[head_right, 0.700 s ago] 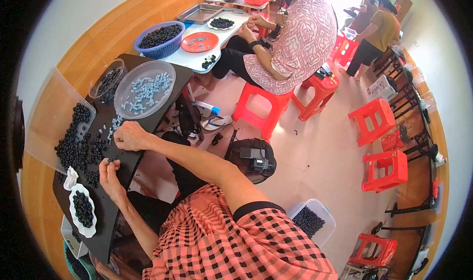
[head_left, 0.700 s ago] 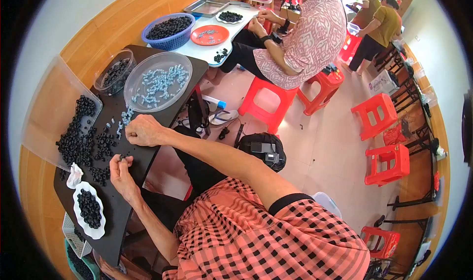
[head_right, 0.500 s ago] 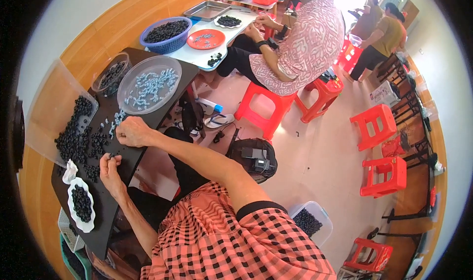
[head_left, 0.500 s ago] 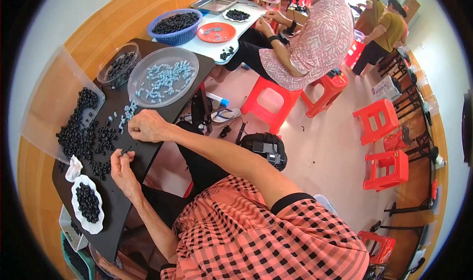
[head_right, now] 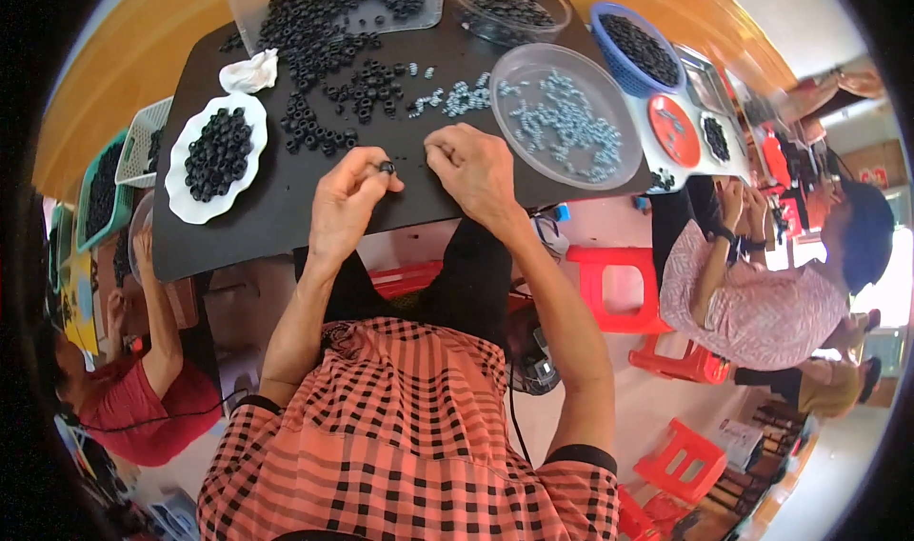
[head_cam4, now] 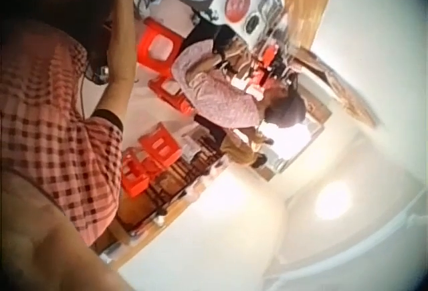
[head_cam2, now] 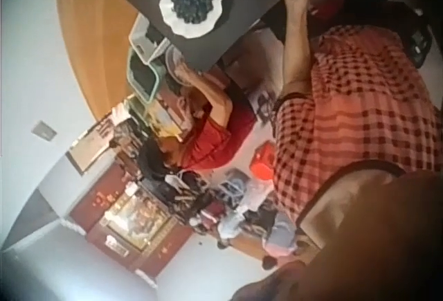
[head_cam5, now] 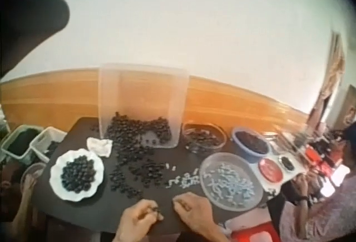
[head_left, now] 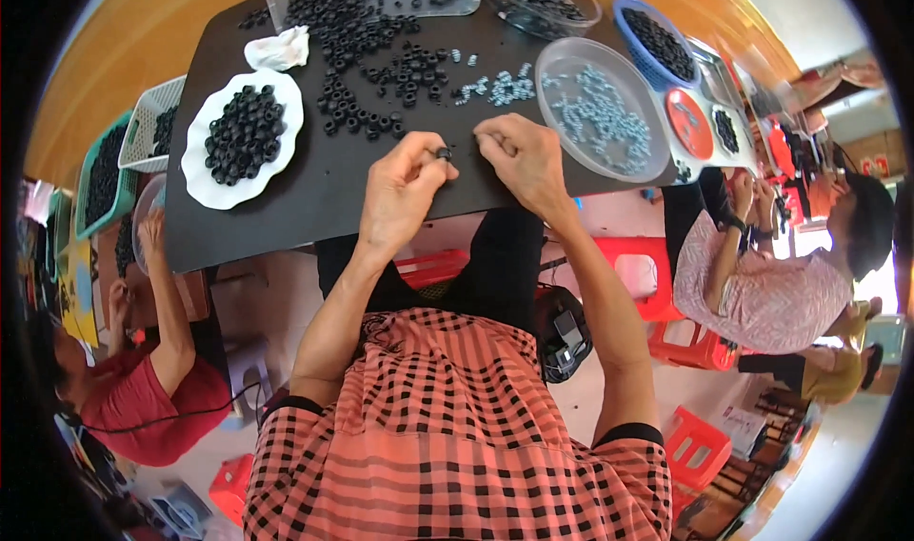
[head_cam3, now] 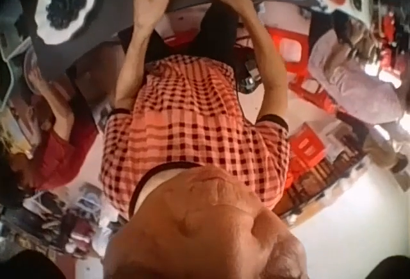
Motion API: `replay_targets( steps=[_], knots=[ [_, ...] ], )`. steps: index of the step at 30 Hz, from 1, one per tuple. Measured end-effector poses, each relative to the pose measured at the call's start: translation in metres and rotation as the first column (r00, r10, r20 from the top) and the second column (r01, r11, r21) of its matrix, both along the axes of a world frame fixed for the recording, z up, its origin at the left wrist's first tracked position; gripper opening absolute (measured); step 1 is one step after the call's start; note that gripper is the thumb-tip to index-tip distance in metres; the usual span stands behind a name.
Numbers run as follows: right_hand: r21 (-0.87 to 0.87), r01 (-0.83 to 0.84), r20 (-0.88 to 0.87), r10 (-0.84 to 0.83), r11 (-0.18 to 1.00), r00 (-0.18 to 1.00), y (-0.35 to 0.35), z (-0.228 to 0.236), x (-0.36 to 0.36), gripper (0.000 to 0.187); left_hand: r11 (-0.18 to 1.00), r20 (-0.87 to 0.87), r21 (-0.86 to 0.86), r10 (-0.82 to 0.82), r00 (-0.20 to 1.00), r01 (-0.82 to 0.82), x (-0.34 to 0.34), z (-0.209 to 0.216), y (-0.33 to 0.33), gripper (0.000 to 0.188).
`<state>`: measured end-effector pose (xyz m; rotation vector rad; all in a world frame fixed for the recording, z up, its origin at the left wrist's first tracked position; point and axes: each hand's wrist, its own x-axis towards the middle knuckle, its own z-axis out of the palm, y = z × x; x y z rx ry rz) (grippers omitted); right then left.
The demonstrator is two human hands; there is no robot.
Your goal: The person assembles small parts by picking up black plastic pieces and light blue coils from the table and trays and inserting the coils into the black pieces by hand.
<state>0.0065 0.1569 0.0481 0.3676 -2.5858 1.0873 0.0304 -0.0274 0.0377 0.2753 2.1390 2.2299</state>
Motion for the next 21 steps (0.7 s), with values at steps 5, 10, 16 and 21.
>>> replay_targets(
  steps=[5, 10, 16, 21],
  knots=[
    [-0.084, -0.049, 0.010, 0.050, 0.995, 0.999, -0.008, 0.022, -0.014, 0.007, 0.998, 0.070, -0.053, -0.017, 0.997, 0.021, 0.003, 0.005, -0.009, 0.012],
    [0.030, -0.094, -0.051, 0.095, 0.995, 0.994, -0.010, 0.043, -0.064, 0.010, 1.000, -0.014, -0.023, 0.003, 1.000, -0.004, -0.004, 0.006, -0.009, 0.012],
    [0.200, -0.305, -0.089, 0.327, 0.931, 0.941, -0.015, 0.028, -0.105, 0.013, 0.999, 0.039, -0.041, -0.030, 0.999, 0.032, 0.003, 0.013, -0.013, 0.016],
    [0.252, -0.404, 0.005, 0.416, 0.880, 0.909, -0.019, 0.024, -0.111, 0.015, 0.999, 0.058, -0.014, -0.031, 0.998, 0.032, 0.003, 0.016, -0.013, 0.014]
  ],
)
